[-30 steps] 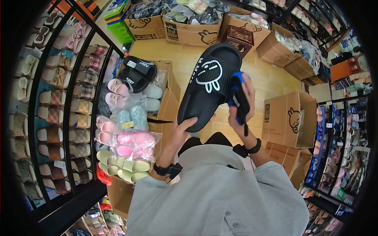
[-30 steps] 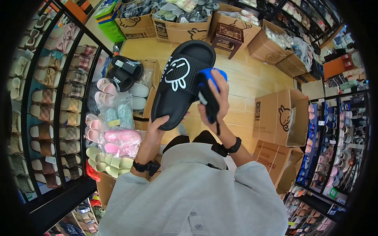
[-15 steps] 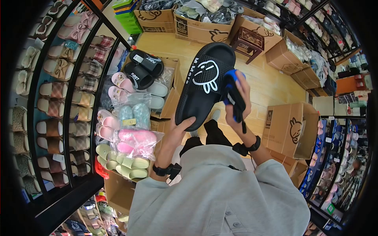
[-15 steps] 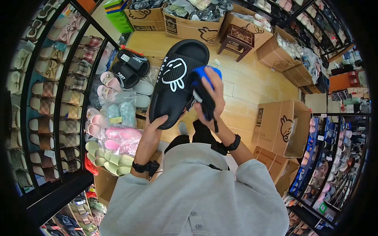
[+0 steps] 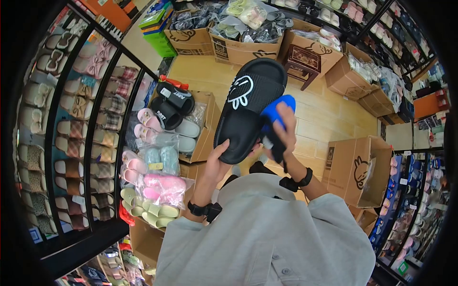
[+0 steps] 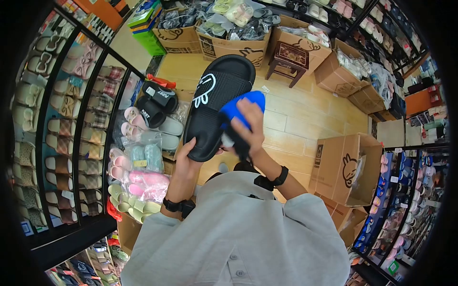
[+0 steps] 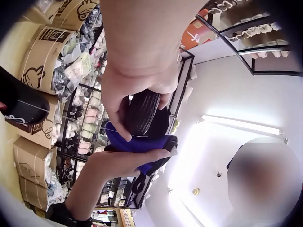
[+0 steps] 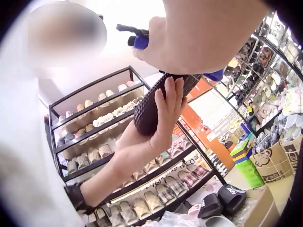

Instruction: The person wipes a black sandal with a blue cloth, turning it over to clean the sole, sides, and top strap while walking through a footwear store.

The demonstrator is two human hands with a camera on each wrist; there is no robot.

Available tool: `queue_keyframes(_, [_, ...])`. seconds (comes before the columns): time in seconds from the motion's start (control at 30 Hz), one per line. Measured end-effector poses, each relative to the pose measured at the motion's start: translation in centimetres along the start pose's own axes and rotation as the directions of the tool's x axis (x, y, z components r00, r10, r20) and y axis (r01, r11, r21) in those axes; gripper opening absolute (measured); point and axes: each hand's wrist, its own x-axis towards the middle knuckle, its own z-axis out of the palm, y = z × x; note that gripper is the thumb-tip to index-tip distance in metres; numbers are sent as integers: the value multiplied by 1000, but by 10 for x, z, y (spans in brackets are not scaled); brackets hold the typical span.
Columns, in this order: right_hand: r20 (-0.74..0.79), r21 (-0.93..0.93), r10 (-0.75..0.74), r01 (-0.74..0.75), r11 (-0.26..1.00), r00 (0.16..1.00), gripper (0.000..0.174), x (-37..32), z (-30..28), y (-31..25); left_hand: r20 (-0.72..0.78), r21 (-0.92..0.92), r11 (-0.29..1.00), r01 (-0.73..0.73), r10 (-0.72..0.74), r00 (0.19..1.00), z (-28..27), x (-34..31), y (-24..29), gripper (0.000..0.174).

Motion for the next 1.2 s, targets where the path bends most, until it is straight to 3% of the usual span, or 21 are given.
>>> queue_keyframes(0.03, [50, -33, -91, 93, 995, 995, 53, -8, -6, 9, -81, 26, 1000, 7, -5, 997, 5, 6, -4, 67])
queue_keyframes(0.1, [107, -72, -141, 149, 986, 984, 37, -13, -23, 27, -22, 51, 997, 64, -63, 998, 6, 22, -7, 67])
queue_keyframes(0.17, [32, -85, -95, 97, 992, 995, 51, -8, -36, 57, 82, 79, 992, 103, -110, 991, 9, 42, -9, 67])
queue_keyframes(0.23, [-97, -7, 83, -84, 996, 992, 67, 13, -48, 73, 231, 103, 988, 115, -136, 963, 17, 64, -11, 70])
queue_keyframes(0.33, [-214, 97, 436, -425, 900, 874, 73, 44, -69, 77, 167, 191, 971, 141, -174, 970, 34, 86, -24, 73])
queue_keyframes(0.4, [-233, -30, 361, -378, 925, 903, 76, 36, -83, 86, 138, 226, 964, 141, -175, 975, 48, 100, -30, 74])
queue_keyframes(0.47, [-265, -99, 192, -224, 969, 945, 70, 15, -88, 92, 116, 230, 964, 133, -163, 980, 58, 114, -36, 75])
queue_keyframes(0.63, [-56, -306, -53, 34, 952, 997, 57, -22, -123, 103, 48, 247, 963, 109, -125, 991, 72, 137, -55, 76])
queue_keyframes(0.73, [-204, -198, 101, -142, 970, 974, 54, -1, -146, 110, 187, 291, 942, 169, -229, 955, 84, 154, -57, 78])
queue_keyframes(0.8, [-299, -199, 243, -309, 930, 923, 64, 15, -161, 115, 164, 377, 908, 183, -260, 952, 91, 160, -57, 79])
queue_keyframes(0.87, [-345, -234, 272, -363, 902, 898, 63, 26, -177, 107, 162, 462, 865, 198, -302, 939, 94, 168, -63, 80])
queue_keyframes(0.97, [-223, -438, 134, -222, 871, 966, 52, 15, -190, 82, 215, 358, 907, 221, -311, 926, 103, 185, -69, 78])
queue_keyframes(1.0, [-185, -450, 98, -173, 876, 978, 45, 16, -190, 71, 130, 354, 905, 237, -299, 945, 84, 191, -76, 78])
queue_keyframes(1.07, [-11, -679, -132, 89, 729, 991, 38, 7, -188, 75, 118, 377, 886, 272, -337, 934, 56, 206, -81, 79])
queue_keyframes(1.13, [81, -703, -195, 195, 684, 977, 36, 10, -200, 75, 171, 400, 877, 267, -357, 918, 70, 213, -80, 79])
queue_keyframes(1.2, [6, -639, -69, 57, 767, 998, 37, 19, -218, 71, 250, 461, 848, 260, -406, 879, 91, 219, -73, 78])
